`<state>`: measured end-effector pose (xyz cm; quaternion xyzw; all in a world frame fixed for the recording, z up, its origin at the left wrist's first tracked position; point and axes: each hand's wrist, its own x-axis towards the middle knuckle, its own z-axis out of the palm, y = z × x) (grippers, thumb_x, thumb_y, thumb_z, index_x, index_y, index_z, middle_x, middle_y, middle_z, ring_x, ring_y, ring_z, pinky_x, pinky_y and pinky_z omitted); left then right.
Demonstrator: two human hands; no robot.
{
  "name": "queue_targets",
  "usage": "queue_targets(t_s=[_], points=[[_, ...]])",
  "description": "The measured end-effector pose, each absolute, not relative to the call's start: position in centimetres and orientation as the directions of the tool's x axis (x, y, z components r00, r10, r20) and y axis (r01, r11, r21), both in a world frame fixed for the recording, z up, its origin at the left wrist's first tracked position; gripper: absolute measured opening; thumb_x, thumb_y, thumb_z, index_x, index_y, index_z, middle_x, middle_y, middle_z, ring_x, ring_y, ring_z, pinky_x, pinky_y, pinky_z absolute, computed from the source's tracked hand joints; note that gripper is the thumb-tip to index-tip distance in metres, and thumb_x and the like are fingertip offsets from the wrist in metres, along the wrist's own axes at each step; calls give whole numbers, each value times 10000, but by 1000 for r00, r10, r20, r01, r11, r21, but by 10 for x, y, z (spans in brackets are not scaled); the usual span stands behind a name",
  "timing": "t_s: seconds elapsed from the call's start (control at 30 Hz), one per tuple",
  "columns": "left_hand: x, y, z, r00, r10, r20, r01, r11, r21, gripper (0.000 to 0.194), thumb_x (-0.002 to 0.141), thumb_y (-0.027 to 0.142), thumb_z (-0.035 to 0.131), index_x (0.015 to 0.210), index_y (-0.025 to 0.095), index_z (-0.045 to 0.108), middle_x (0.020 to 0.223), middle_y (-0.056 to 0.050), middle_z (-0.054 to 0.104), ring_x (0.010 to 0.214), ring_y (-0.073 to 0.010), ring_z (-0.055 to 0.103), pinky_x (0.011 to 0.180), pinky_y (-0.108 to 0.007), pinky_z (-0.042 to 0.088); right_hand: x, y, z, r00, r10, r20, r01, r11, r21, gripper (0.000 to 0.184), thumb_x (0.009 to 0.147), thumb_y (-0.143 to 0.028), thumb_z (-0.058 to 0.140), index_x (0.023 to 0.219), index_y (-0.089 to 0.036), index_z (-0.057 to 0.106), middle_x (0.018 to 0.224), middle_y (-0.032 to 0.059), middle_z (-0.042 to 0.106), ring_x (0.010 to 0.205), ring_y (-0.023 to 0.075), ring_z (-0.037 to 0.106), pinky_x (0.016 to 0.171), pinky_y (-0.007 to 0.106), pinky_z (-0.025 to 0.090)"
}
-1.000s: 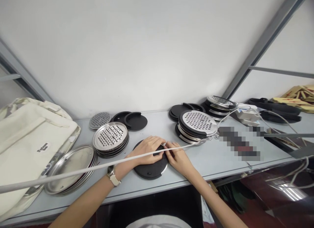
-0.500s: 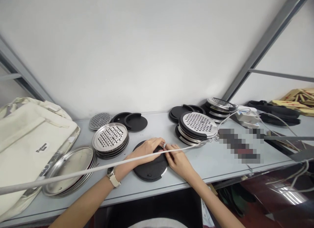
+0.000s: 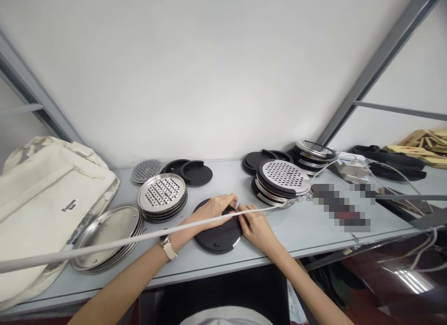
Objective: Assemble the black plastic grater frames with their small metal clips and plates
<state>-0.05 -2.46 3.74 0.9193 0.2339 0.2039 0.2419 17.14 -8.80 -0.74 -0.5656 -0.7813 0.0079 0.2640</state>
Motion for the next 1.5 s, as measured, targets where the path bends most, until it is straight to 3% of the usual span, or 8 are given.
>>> queue_targets(t_s=[0.33,0.6,0.97,1.23,1.5], points=[[-1,-25,38,809,529,256,298,-744,597,130,859,201,488,988,208,470,961,-33,592,854,-161,575,765,-269,459,171,-89,-8,-210,886,414,886,351,-304,183,894,-148,359,812,-201,514,693,32,548,682,189,502,673,293,371],[-1,-26,38,790,539,290,319,-767,557,106,875,242,493,968,192,484,951,-29,574,849,-155,557,795,-283,448,172,-87,-8,-183,889,419,889,331,-316,185,914,-181,353,780,-208,478,715,40,557,716,200,512,694,303,381],[-4,-25,39,801,521,295,274,-757,593,230,856,239,546,1084,204,546,1119,-59,536,985,-167,545,879,-290,448,173,-89,-6,-190,882,430,874,352,-334,203,922,-197,354,777,-211,495,725,39,576,713,195,526,687,300,388],[-4,-22,37,785,518,340,312,-805,504,184,848,337,571,947,194,632,889,-32,615,891,-171,546,874,-314,411,172,-89,-6,-192,882,430,878,350,-327,174,923,-202,358,834,-207,508,746,45,584,735,203,529,699,301,389],[-4,-24,44,799,500,333,292,-808,512,207,866,353,543,951,186,630,894,-37,633,892,-175,543,886,-316,380,172,-89,-5,-197,884,424,868,359,-344,174,922,-202,363,840,-203,517,762,50,595,731,197,532,690,294,394]])
